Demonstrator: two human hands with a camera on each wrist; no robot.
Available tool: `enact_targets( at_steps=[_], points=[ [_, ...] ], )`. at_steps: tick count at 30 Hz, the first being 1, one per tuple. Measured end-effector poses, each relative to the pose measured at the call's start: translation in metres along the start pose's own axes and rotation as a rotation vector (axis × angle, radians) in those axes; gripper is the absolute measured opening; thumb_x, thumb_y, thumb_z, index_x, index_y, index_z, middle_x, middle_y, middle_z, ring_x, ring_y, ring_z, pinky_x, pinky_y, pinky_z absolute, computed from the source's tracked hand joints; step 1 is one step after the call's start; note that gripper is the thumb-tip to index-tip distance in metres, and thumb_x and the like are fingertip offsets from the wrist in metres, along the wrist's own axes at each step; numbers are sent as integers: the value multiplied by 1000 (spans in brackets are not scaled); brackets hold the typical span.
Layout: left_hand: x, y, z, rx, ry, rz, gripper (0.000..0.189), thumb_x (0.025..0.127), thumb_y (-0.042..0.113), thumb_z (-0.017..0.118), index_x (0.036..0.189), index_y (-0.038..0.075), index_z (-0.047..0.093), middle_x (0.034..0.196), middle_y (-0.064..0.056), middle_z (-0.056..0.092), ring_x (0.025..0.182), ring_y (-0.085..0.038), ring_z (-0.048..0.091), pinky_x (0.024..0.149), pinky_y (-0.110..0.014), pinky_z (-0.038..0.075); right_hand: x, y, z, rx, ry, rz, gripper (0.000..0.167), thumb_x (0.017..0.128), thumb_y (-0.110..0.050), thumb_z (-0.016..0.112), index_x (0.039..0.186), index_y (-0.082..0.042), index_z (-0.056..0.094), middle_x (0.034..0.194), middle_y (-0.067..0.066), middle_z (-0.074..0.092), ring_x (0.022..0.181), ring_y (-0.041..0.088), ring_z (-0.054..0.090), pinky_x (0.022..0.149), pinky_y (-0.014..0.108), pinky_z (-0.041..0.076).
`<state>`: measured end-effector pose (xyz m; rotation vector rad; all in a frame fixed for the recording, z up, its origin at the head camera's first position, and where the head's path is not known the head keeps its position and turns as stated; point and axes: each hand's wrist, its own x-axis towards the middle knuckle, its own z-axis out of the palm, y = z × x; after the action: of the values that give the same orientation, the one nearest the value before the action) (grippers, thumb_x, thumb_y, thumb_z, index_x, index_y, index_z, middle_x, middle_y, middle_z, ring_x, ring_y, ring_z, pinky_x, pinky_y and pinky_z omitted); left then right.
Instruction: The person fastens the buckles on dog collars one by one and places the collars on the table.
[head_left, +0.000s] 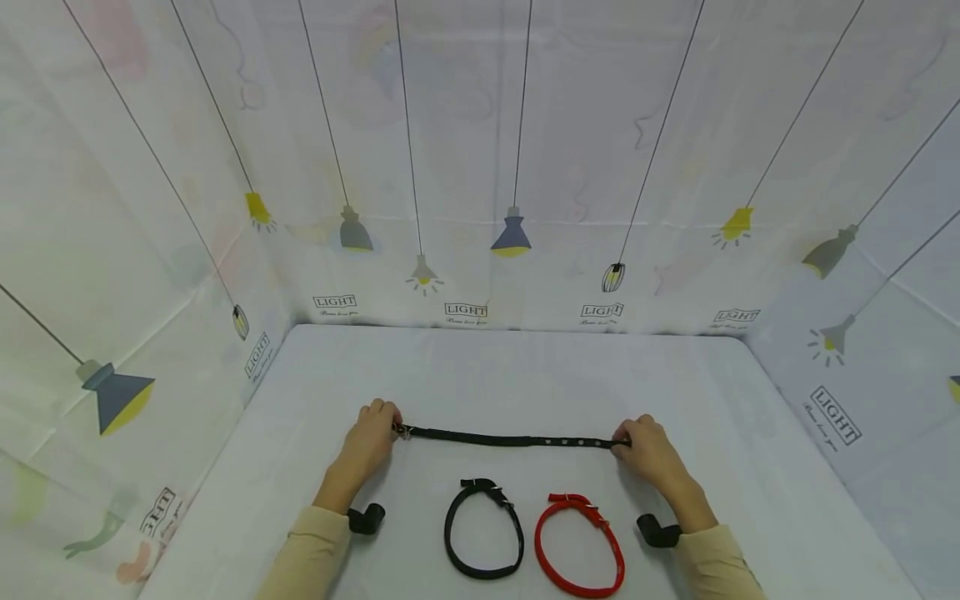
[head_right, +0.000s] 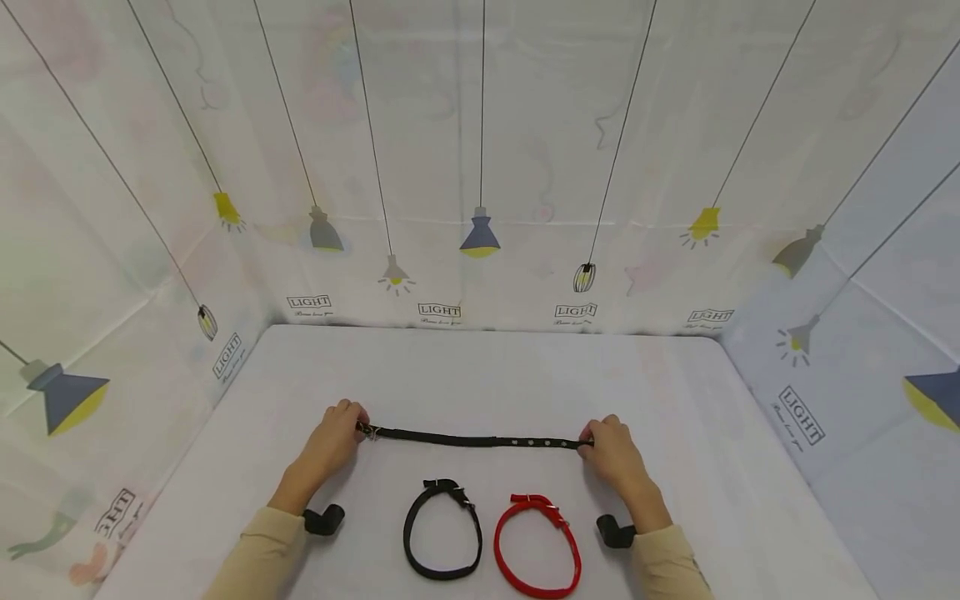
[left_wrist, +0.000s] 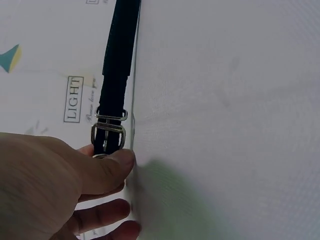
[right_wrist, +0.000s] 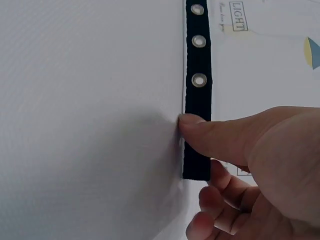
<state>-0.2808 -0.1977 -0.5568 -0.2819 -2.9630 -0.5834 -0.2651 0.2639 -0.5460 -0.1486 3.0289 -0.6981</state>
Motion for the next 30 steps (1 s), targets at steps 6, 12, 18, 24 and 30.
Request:
enact_targets(
  at_steps=[6,12,18,24,30],
  points=[
    [-2,-4,-6,-89,20,-6,15,88,5,74,96,9,61,97,-5,61,90,-24,57,78,-40,49,-3,4,-10,162,-15,19,15,91,-15,71,100,-4,66,98,12,63,88,23,56,71,35,46],
    [-1,-8,-22,-311,69,-44,14,90,7,73,101,7,64,100,-7,61,91,-20,61,79,-34,51,-6,1,-25,392,-4,51,26,97,-26,68,111,-5,63,102,11,68,87,20,59,71,30,48],
    [-4,-9,-36,-713,75,-129,21,96,18,69,113,7,64,107,-9,67,93,-21,68,83,-33,58,-10,-6,-34,661,66,70,39,98,-37,65,117,-4,57,103,14,67,91,23,63,76,28,55],
    [-9,1,-46,-1331,101,-167,23,101,19,59,116,3,53,111,-10,63,101,-20,69,88,-33,59,-12,-17,-35,1166,86,-87,12,102,-16,58,112,-10,55,93,-1,62,85,11,60,75,23,52],
    [-10,23,-56,-1811,15,-58,14,107,27,39,112,14,44,126,-7,65,113,-23,67,95,-48,55,-8,-35,-34,1623,16,-393,25,109,-3,31,115,-12,54,116,2,62,107,15,62,86,26,55]
  ],
)
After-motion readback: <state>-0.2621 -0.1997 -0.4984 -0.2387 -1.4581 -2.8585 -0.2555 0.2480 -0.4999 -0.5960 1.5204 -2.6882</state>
